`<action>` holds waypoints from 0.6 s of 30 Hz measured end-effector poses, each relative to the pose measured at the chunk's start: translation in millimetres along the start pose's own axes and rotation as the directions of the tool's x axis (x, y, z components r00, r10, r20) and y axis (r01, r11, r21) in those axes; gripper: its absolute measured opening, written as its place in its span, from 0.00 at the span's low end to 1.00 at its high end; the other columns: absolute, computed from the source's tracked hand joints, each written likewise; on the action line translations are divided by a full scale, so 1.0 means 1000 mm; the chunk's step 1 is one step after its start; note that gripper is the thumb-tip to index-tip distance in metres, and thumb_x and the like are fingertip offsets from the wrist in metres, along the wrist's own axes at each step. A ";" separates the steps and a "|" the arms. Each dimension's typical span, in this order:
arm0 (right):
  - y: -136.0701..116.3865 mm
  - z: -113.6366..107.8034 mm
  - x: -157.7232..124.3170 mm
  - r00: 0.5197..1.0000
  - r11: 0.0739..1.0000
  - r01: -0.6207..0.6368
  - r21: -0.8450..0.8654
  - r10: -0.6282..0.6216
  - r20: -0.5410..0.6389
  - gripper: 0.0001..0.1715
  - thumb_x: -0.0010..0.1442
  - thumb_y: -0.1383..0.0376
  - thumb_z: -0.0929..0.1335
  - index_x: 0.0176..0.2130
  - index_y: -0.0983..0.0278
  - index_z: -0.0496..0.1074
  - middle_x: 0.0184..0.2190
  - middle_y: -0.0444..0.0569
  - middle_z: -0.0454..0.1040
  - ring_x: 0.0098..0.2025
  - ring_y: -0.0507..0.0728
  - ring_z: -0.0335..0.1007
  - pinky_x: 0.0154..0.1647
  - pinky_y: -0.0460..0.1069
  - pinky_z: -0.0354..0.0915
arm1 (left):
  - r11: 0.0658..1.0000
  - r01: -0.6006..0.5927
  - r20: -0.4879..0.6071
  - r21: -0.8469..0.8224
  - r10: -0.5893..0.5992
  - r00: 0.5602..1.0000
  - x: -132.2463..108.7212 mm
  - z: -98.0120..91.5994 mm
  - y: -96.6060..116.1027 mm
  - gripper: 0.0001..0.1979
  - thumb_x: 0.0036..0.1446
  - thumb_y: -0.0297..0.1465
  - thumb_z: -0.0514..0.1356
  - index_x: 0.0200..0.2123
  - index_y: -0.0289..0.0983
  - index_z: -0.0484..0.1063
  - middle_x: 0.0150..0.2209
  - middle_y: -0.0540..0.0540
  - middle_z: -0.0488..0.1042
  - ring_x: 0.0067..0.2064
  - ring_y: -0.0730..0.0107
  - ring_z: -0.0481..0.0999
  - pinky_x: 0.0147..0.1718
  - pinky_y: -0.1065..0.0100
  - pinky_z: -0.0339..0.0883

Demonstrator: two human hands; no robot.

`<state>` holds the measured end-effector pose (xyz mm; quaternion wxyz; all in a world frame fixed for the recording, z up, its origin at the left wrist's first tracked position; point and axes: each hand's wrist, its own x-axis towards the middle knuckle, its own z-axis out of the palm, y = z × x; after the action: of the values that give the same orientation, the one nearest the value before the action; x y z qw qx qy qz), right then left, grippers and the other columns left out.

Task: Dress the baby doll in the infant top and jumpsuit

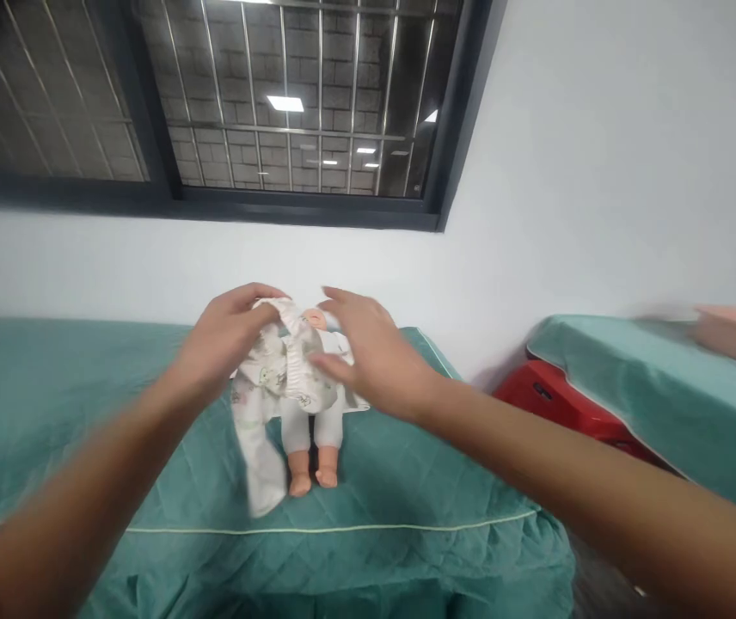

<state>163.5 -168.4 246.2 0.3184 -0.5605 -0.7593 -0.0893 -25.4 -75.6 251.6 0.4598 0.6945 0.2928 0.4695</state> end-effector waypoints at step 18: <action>-0.042 -0.037 0.019 0.826 0.745 0.563 -0.359 -0.486 0.287 0.06 0.56 0.73 0.68 0.32 0.63 0.70 0.45 0.51 0.74 0.54 0.62 0.64 0.60 0.63 0.59 | 0.986 0.020 0.335 0.163 -0.075 0.939 -0.017 -0.068 0.041 0.12 0.45 0.35 0.68 0.35 0.40 0.81 0.36 0.44 0.80 0.35 0.60 0.78 0.27 0.71 0.69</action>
<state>136.5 -186.4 295.2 0.0811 -0.3848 -0.8724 -0.2902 -96.4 -82.1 292.0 0.4585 0.7920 0.2617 0.3066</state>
